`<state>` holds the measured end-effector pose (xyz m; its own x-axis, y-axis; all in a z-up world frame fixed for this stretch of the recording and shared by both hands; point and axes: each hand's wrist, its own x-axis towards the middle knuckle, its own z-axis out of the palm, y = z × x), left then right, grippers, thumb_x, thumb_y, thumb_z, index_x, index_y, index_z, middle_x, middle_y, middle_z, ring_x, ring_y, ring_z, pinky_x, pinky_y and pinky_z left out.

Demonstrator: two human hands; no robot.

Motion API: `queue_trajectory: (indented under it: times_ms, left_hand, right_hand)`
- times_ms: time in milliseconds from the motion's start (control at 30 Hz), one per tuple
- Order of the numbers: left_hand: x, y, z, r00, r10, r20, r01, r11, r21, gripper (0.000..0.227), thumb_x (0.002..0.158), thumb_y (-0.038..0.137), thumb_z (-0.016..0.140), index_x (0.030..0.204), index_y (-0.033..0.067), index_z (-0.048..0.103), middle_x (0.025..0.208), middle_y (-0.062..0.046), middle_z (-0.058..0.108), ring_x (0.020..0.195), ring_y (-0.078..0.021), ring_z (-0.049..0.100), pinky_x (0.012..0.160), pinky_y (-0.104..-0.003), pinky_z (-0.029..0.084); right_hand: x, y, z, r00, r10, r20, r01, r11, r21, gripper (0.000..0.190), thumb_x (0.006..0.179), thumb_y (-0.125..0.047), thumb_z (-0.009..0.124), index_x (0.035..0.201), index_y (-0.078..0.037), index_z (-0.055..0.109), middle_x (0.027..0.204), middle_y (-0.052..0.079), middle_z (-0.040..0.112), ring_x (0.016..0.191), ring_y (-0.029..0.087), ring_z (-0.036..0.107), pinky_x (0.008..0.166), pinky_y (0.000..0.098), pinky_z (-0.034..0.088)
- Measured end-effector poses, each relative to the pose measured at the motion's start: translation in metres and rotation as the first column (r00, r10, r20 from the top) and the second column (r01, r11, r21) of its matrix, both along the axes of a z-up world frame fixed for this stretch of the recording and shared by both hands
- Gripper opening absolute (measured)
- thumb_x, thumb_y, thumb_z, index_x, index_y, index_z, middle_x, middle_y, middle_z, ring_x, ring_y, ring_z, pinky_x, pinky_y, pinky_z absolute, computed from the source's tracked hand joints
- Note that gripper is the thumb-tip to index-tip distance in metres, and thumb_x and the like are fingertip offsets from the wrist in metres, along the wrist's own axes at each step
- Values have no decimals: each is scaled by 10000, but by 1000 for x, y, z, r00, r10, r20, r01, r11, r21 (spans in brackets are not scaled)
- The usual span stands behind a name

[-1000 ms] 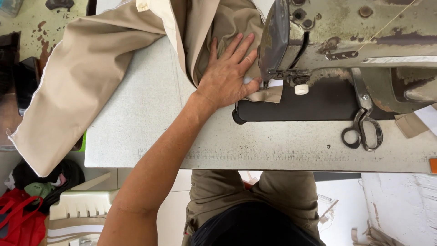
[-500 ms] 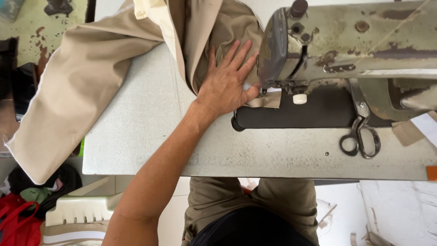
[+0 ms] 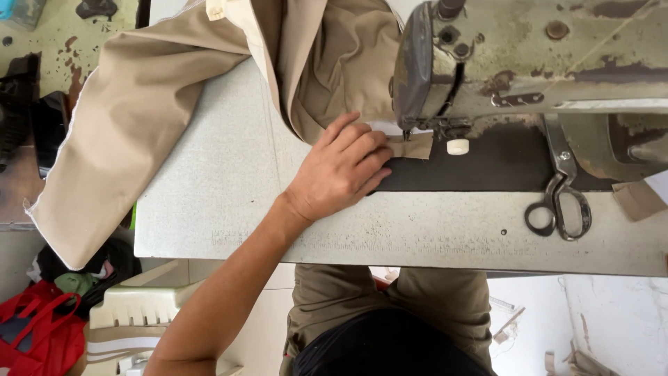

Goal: Assembling and sewing trouser components using an industrial sewing machine, including marking with a ruler and trimming with scissors.

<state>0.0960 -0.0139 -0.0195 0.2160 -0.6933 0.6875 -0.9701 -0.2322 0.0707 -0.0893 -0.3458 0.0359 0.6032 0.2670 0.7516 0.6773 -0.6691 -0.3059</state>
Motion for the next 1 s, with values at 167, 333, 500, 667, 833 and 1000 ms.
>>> queue_trajectory:
  times_ms: [167, 333, 500, 667, 833, 1000]
  left_hand:
    - [14, -9, -20, 987, 62, 150, -55, 997, -47, 226, 1061, 206, 541, 929, 89, 682, 935, -41, 612, 818, -238, 606, 860, -418, 532]
    - [-21, 0, 6, 996, 37, 87, -32, 998, -53, 160, 1035, 171, 563, 996, 54, 666, 913, -102, 625, 778, -283, 618, 739, -415, 526]
    - [-47, 5, 1, 989, 88, -115, -90, 996, -15, 114, 960, 87, 667, 1039, 8, 691, 1032, -144, 650, 876, -315, 659, 762, -394, 549]
    - [-15, -2, -10, 991, 130, -36, -133, 986, -97, 228, 1020, 77, 604, 1236, 14, 642, 1160, -157, 629, 975, -341, 657, 813, -409, 541]
    - [1, -12, 8, 986, 104, 130, -98, 994, -52, 96, 1032, 128, 576, 1022, 68, 650, 1019, -65, 594, 909, -269, 587, 842, -388, 439]
    - [-7, -13, 10, 978, 86, 190, -78, 996, -53, 222, 1042, 118, 539, 836, 102, 620, 867, -37, 541, 886, -245, 531, 907, -410, 371]
  right_hand:
    - [61, 89, -21, 991, -91, 94, 107, 977, -184, 249, 840, 94, 729, 1066, -5, 764, 1148, 201, 700, 956, 381, 665, 922, 510, 552]
    - [100, 106, -76, 949, -262, 175, 310, 869, -385, 92, 984, -117, 657, 929, -117, 730, 1020, 36, 655, 868, 249, 646, 842, 373, 553]
    - [104, 98, -91, 957, -286, 43, 288, 933, -216, 88, 1045, -135, 638, 1015, -76, 695, 948, 97, 644, 869, 328, 650, 786, 419, 562]
    - [104, 92, -95, 971, -228, -68, 223, 972, -75, 43, 1039, -82, 681, 1051, -41, 677, 957, 123, 644, 959, 360, 671, 835, 441, 568]
    - [100, 94, -95, 967, -237, -99, 231, 971, -62, 41, 1037, -90, 665, 1061, -58, 673, 938, 113, 600, 945, 355, 671, 842, 445, 569]
    - [97, 93, -94, 971, -223, -90, 215, 972, -97, 40, 1021, -76, 673, 989, -53, 669, 962, 114, 637, 958, 344, 674, 833, 430, 572]
